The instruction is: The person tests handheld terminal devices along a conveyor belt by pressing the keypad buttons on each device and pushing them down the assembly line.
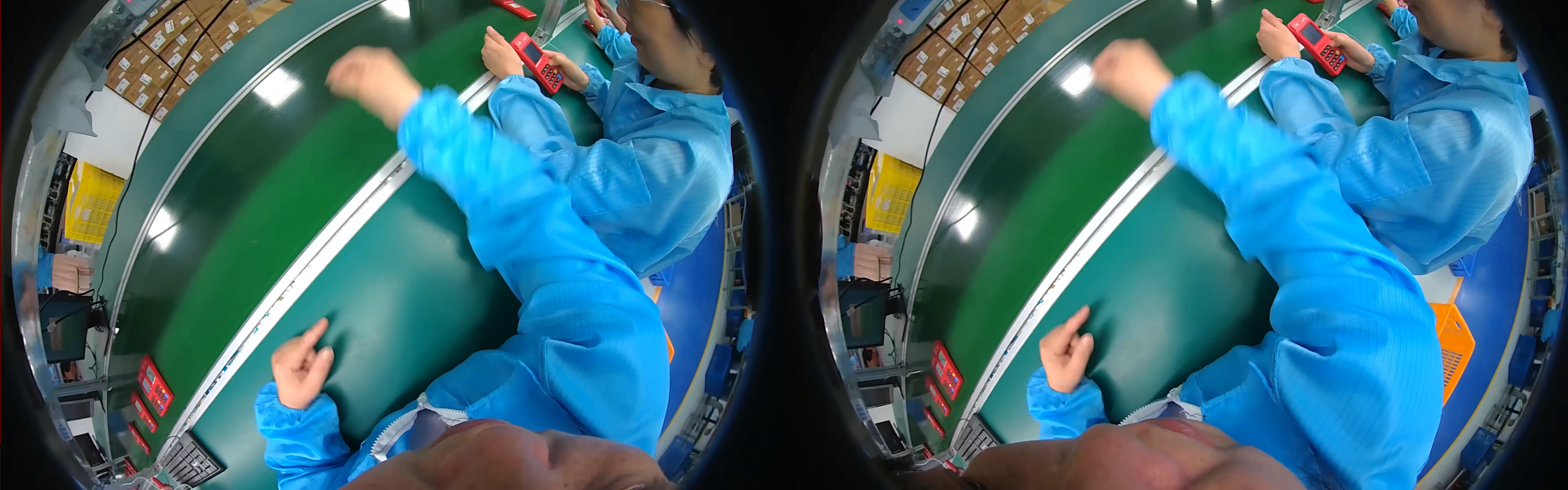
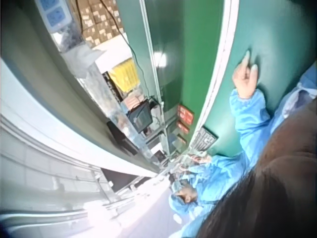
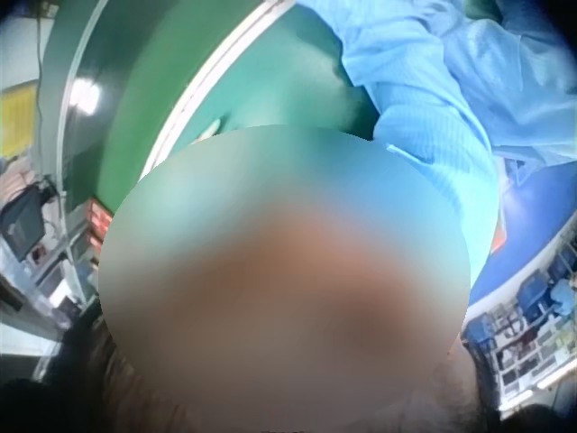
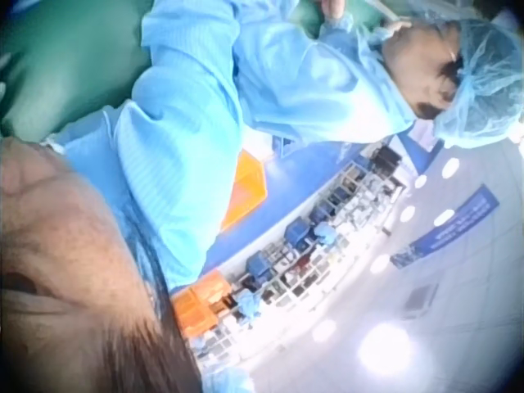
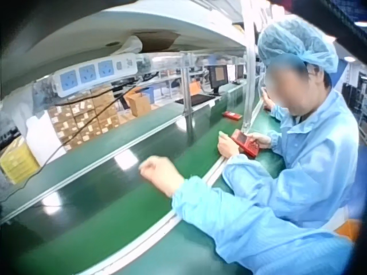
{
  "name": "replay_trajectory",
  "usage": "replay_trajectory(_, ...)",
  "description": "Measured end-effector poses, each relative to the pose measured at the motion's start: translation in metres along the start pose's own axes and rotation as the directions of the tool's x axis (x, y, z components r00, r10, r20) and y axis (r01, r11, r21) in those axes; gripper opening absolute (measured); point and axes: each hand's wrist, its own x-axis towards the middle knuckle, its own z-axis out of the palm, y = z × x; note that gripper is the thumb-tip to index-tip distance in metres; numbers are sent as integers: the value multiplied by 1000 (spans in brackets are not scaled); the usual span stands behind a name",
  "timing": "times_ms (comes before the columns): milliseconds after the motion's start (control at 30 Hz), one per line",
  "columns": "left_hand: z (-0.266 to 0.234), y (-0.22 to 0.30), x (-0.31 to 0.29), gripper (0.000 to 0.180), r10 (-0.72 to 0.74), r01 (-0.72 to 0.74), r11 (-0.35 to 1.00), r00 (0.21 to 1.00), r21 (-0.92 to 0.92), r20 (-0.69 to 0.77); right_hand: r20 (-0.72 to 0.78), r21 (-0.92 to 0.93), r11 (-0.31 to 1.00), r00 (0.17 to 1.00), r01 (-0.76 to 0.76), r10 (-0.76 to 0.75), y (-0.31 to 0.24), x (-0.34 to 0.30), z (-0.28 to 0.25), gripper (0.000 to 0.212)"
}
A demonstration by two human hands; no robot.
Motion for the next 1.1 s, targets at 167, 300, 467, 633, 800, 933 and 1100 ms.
replay_trajectory(167, 8, 10, 2, 45, 133, -49, 962, 944, -270, 302, 565, 178, 967, 785, 184, -254, -51, -175, 42, 12)
replay_trajectory(300, 6, 13, -1, 41, 75, -37, 990, 953, -134, 295, 656, 81, 873, 634, 480, -409, -80, -203, 29, 10)
replay_trajectory(467, -14, 7, -10, 38, 75, -2, 976, 941, -216, 330, 654, 122, 882, 631, 456, -417, -98, -204, 39, 12)
replay_trajectory(633, -19, 0, -20, 39, 94, -20, 975, 939, -221, 330, 682, 161, 934, 648, 320, -340, -102, -199, 45, 12)
replay_trajectory(800, -28, -4, -23, 39, 112, -32, 968, 941, -249, 318, 675, 195, 927, 641, 322, -364, -106, -197, 54, 11)
replay_trajectory(933, -23, 1, -22, 39, 113, -43, 973, 947, -227, 302, 643, 211, 911, 652, 353, -402, -105, -194, 48, 11)
replay_trajectory(1100, -30, 3, -27, 38, 119, -52, 976, 941, -211, 316, 698, 153, 933, 633, 325, -335, -118, -194, 44, 10)
